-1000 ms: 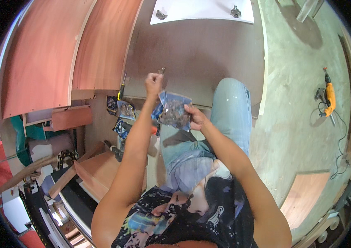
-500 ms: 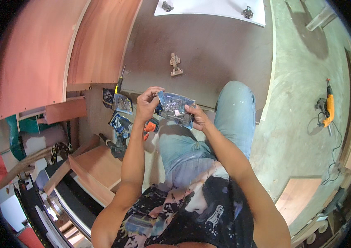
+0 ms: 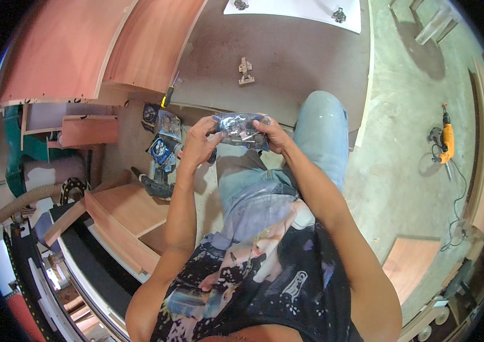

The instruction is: The person sits on the floor and attaches metal hinges to a white cabinet door using a screwdriver and a cordless drill. They then place a wooden plank on the door to align the hinges and secure them with screws.

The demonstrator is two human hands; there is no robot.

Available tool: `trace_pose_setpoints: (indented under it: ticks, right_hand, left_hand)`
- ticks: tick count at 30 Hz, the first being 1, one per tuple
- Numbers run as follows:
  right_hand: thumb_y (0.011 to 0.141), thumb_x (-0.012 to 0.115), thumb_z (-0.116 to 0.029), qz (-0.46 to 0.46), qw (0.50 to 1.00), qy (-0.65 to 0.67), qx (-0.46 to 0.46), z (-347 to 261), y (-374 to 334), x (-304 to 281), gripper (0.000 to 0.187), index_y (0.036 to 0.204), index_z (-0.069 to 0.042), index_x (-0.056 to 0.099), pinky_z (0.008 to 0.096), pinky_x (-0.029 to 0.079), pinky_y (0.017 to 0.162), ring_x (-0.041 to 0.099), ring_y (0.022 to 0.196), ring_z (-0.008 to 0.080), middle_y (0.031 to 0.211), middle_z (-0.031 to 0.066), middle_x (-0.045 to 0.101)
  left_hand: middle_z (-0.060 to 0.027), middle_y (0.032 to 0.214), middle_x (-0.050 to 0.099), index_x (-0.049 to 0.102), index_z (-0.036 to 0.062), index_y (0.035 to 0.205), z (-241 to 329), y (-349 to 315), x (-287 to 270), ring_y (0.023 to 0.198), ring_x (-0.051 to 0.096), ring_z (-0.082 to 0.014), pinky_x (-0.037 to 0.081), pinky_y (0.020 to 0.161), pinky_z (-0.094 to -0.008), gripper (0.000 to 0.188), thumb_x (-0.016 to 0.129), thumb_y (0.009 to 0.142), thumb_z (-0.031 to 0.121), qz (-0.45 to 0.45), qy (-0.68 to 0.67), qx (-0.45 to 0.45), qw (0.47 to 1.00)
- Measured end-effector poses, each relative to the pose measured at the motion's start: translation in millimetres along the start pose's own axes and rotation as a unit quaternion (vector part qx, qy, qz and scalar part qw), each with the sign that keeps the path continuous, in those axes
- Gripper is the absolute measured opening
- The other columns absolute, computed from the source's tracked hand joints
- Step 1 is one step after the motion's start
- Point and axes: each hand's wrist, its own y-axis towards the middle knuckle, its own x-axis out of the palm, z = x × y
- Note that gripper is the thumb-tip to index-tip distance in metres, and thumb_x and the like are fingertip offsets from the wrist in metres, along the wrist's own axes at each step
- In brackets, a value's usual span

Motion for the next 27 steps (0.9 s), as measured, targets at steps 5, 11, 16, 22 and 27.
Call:
trace_pose_setpoints:
  ticks: [5,11,16,22,27]
  right_hand:
    - [0.081,0.079,-0.031,-0.02,0.999,-0.019,-0.022,3,2,-4,0.048,0.115,-0.007,0.054,0.0352,0.058,0.079,0.066,0.092,0.0173,0.105,0.0065,0.065]
    - [0.08,0.08,-0.034,-0.024,0.997,-0.064,-0.032,12,2,-8,0.051,0.114,-0.008,0.053,0.0368,0.058,0.082,0.066,0.095,0.019,0.108,0.0077,0.065]
    - [0.079,0.081,-0.032,-0.007,0.998,-0.048,-0.038,10,-5,-1,0.052,0.115,-0.008,0.052,0.0349,0.056,0.081,0.064,0.092,0.0167,0.104,0.0053,0.064]
    - [0.078,0.081,-0.035,-0.027,0.998,-0.042,-0.038,11,-2,-6,0.053,0.114,-0.009,0.052,0.0359,0.057,0.081,0.065,0.093,0.0178,0.106,0.0061,0.065]
    - [0.077,0.08,-0.043,-0.047,0.997,-0.042,-0.035,11,0,-7,0.057,0.115,-0.009,0.054,0.0368,0.057,0.084,0.065,0.095,0.0181,0.108,0.0068,0.065]
  left_hand:
    - [-0.0099,0.112,0.064,0.07,-0.0015,0.101,8,-22,-12,0.09,0.062,-0.0237,0.048,0.08,-0.0324,0.022,0.067,0.082,0.01,-0.044,-0.099,-0.029,0.994]
    - [-0.0106,0.112,0.063,0.07,0.0004,0.093,-16,-38,-7,0.093,0.062,-0.023,0.048,0.076,-0.0311,0.018,0.071,0.081,0.013,-0.054,-0.197,-0.179,0.962]
    - [-0.0103,0.11,0.063,0.069,0.0023,0.088,-2,-43,0,0.094,0.063,-0.0233,0.05,0.076,-0.0333,0.019,0.078,0.076,0.014,0.026,-0.031,-0.015,0.999]
    - [-0.0109,0.113,0.061,0.07,0.0046,0.101,13,-38,3,0.1,0.063,-0.0277,0.05,0.083,-0.0395,0.031,0.078,0.075,0.019,0.024,0.028,-0.005,0.999]
    - [-0.0119,0.114,0.06,0.067,-0.0005,0.099,17,-31,3,0.101,0.061,-0.0291,0.049,0.087,-0.0389,0.035,0.077,0.076,0.024,-0.038,0.075,-0.005,0.996]
